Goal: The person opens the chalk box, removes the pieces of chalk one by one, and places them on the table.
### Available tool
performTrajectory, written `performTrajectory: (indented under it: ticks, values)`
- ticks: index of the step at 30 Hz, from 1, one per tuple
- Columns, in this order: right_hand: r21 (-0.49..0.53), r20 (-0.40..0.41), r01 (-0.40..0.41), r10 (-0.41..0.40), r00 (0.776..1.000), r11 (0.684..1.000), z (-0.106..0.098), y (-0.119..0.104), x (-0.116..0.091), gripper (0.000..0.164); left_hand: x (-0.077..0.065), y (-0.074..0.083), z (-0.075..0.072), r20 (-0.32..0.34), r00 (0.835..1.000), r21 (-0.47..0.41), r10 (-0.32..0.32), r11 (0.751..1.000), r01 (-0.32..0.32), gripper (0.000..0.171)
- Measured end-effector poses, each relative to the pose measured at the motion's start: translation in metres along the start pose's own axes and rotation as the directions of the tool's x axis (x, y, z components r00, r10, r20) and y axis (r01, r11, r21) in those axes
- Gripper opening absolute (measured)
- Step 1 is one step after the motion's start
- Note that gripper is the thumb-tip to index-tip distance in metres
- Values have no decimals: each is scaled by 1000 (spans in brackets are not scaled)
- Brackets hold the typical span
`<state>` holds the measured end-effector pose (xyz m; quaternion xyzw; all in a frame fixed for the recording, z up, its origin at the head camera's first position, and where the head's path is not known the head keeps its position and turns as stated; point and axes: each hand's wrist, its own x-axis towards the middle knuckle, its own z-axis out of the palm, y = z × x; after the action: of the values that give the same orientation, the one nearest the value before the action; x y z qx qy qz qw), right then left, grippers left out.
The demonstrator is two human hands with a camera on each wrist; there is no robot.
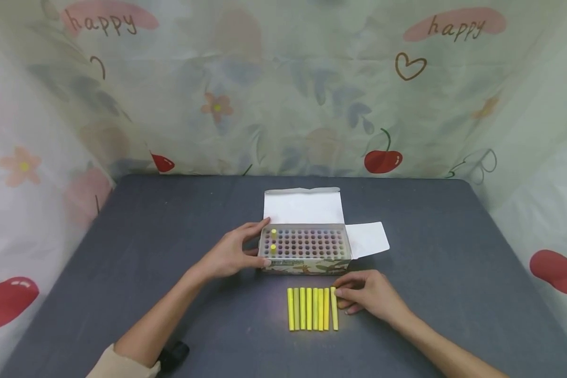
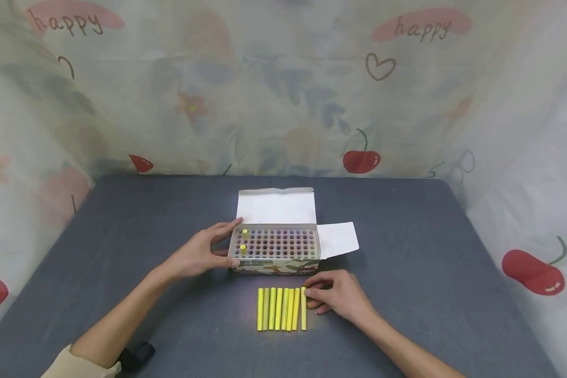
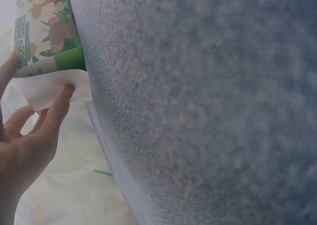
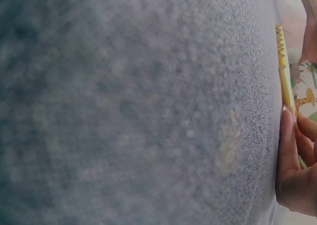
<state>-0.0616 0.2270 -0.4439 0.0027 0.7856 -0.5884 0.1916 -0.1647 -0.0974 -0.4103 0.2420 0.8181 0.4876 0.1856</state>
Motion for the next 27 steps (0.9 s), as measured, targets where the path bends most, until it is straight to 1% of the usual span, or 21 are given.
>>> performTrajectory:
  ticks: [10, 15, 19, 22, 24, 27]
  values:
    - [-43, 4, 11, -11, 1000, 999, -2, -6, 2, 25, -1, 0, -1, -6, 1000, 4, 4, 1000, -4, 93]
    - [-80, 44, 67, -64, 997, 995, -6, -13, 3, 24, -1, -1, -2, -10, 1000, 11, 0, 1000, 0, 94]
    - [-97, 92, 126, -117, 989, 987, -7, -26, 2, 25, -2, -1, -2, -11, 1000, 9, 0, 1000, 0, 93]
    - [-107, 120, 153, -140, 983, 983, -7, -40, 0, 28, -2, -2, -2, -7, 1000, 3, 5, 1000, -5, 92]
    - [-119, 126, 175, -160, 979, 977, -6, -50, -1, 29, -1, -1, -1, -3, 1000, -2, 9, 1000, -9, 91]
    - [-145, 124, 224, -207, 970, 964, -6, -65, -1, 26, 0, -1, -1, 1, 1000, -7, 13, 1000, -13, 91]
